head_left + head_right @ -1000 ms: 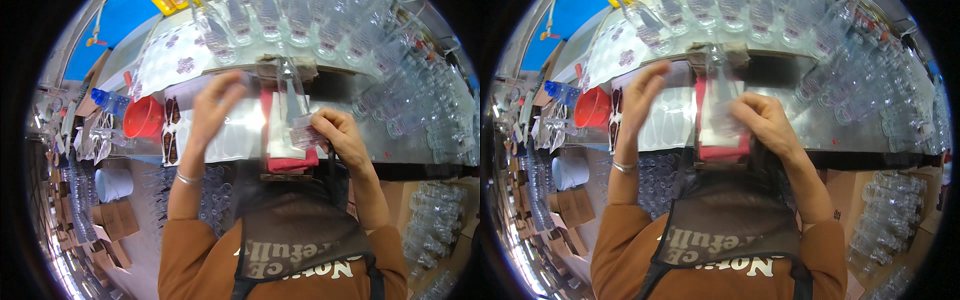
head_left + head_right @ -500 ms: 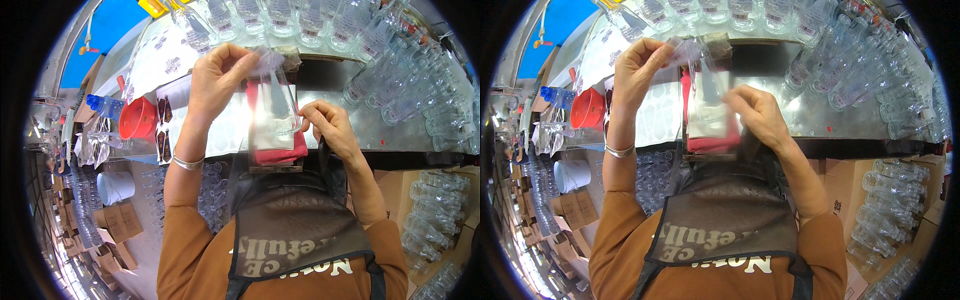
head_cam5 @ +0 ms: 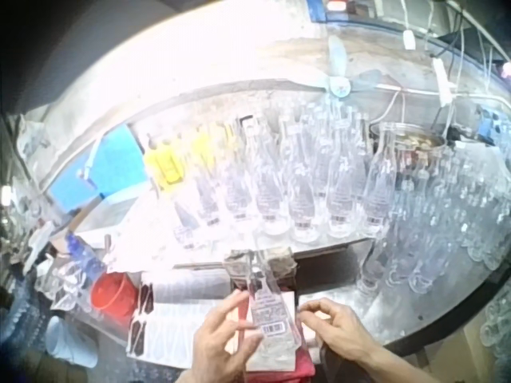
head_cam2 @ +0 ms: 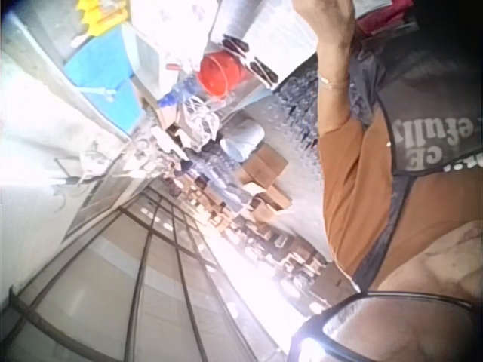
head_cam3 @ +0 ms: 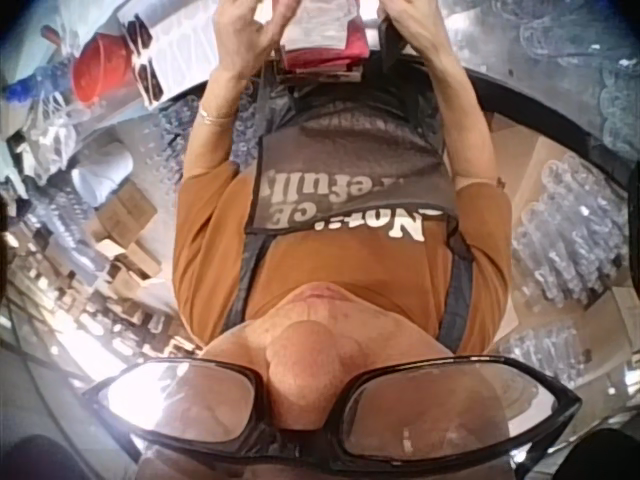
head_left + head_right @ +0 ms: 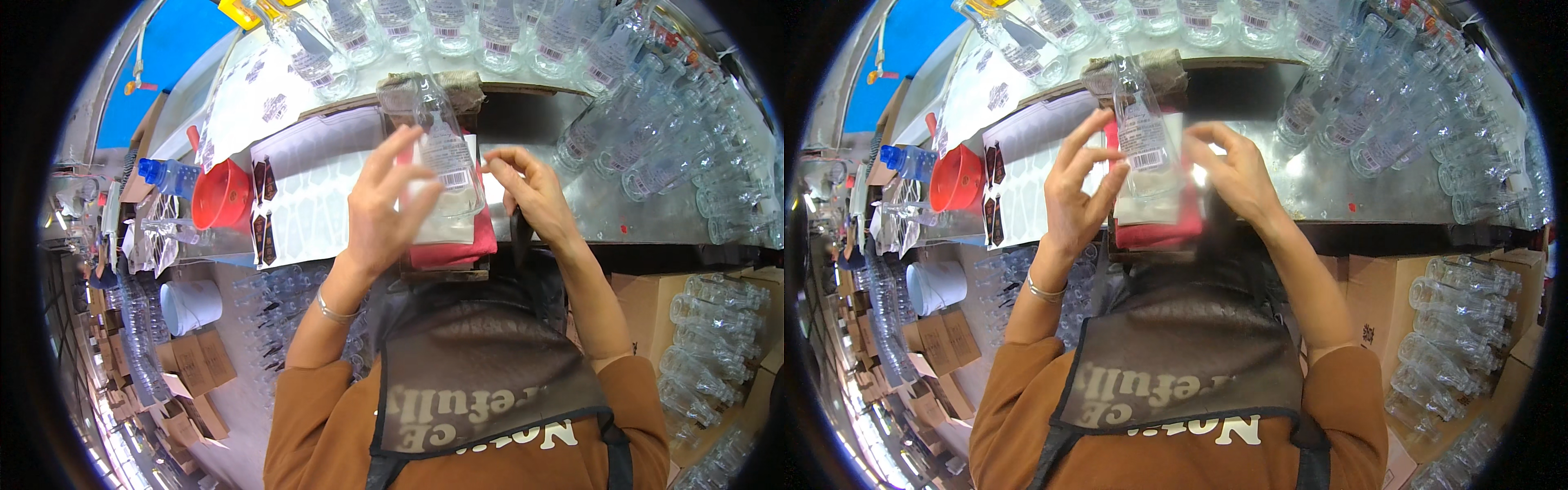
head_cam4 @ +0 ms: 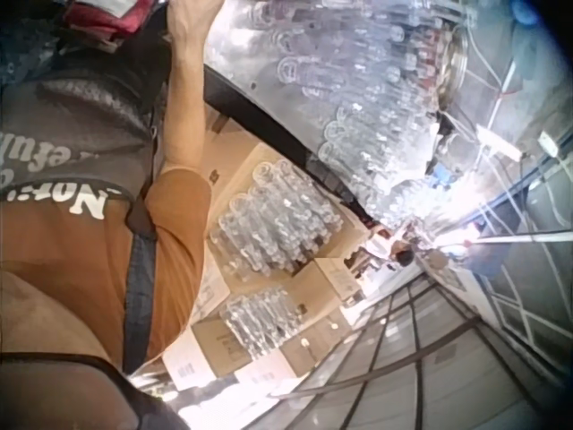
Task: The person repeatedly picks up clear plastic bottles, applies a label to each bottle, and places the labeled bottles on a nearby surface. The process is performed one at a time in a repetitive manner.
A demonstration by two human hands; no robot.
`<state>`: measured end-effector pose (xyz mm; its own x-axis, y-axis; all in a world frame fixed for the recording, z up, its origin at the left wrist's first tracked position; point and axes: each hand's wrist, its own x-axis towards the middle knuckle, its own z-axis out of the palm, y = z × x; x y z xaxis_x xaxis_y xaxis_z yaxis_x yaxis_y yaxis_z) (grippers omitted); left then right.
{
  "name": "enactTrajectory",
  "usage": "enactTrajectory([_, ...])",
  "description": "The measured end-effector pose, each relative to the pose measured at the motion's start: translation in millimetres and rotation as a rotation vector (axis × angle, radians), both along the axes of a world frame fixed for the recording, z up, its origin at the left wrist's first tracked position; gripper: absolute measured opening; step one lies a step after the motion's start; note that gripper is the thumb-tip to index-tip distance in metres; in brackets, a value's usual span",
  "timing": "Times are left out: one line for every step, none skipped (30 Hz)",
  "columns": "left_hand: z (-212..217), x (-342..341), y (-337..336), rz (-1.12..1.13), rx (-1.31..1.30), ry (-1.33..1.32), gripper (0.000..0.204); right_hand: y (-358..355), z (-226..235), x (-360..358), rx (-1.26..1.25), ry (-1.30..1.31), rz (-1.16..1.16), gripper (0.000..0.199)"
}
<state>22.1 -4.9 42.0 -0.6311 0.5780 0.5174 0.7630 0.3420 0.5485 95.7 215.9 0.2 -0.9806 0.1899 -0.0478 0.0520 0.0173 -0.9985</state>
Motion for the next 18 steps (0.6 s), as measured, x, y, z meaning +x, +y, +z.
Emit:
enactTrajectory([-1.4,-2.3,2.6,0.057,0.05,-0.049,0.024,-1.7,-0.1,-6.5,0.03,-0.005,-0.001,0.039])
enactTrajectory([-6.7,-6.1,4.9,0.048,0.055,-0.08,0.036,-3.1,0.0,-13.6,0.059,-0.009,-0.003,0.042])
enactTrajectory([-10.6,-7.7,7.6,0.054,0.045,-0.087,0.039,-5.2,1.5,-19.2,0.092,-0.012,-0.005,0.045])
enactTrajectory([-14.0,-8.7,10.3,0.06,0.035,-0.093,0.042,-7.8,9.4,-22.5,0.129,-0.063,0.016,0.052])
enactTrajectory([-16.8,-9.3,11.2,0.067,0.024,-0.1,0.046,-9.6,10.7,-24.1,0.165,-0.06,0.031,0.054])
enactTrajectory([-20.3,-9.7,10.5,0.058,0.021,-0.115,0.052,-10.7,10.3,-24.7,0.2,-0.06,0.042,0.057])
enactTrajectory([-23.7,-8.8,10.4,0.063,0.035,-0.125,0.053,-11.6,9.6,-24.9,0.234,-0.06,0.054,0.06])
enactTrajectory([-26.9,-7.2,10.9,0.068,0.048,-0.136,0.053,-13.3,6.2,-23.6,0.243,-0.029,0.05,0.06])
enactTrajectory([-29.7,-5.8,11.0,0.077,0.063,-0.147,0.053,-14.5,6.6,-22.0,0.211,-0.041,0.058,0.06])
enactTrajectory([-31.7,-5.4,11.0,0.069,0.072,-0.165,0.055,-15.6,7.1,-20.5,0.178,-0.053,0.065,0.059])
enactTrajectory([-33.4,-5.2,10.9,0.061,0.08,-0.182,0.057,-16.2,7.5,-20.1,0.146,-0.066,0.073,0.059])
enactTrajectory([-34.7,-4.3,10.7,0.052,0.088,-0.2,0.059,-16.5,7.0,-19.5,0.139,-0.071,0.072,0.058])
enactTrajectory([-35.4,-3.6,11.1,0.057,0.127,-0.228,0.06,-16.4,6.0,-19.0,0.132,-0.076,0.072,0.058])
enactTrajectory([-36.0,-3.1,11.8,0.062,0.165,-0.257,0.061,-16.5,4.9,-18.6,0.125,-0.082,0.071,0.057])
enactTrajectory([-36.4,-1.5,11.6,0.066,0.2,-0.287,0.062,-17.4,3.2,-17.2,0.115,-0.07,0.065,0.056])
enactTrajectory([-39.2,-0.5,10.5,0.044,0.31,-0.469,0.062,-18.1,1.3,-16.0,0.106,-0.058,0.059,0.055])
enactTrajectory([-44.0,0.2,8.7,0.021,0.42,-0.652,0.061,-18.6,0.1,-14.7,0.096,-0.047,0.053,0.055])
enactTrajectory([-46.8,2.0,7.8,-0.002,0.529,-0.837,0.061,-18.6,-0.1,-12.4,0.073,-0.088,0.069,0.054])
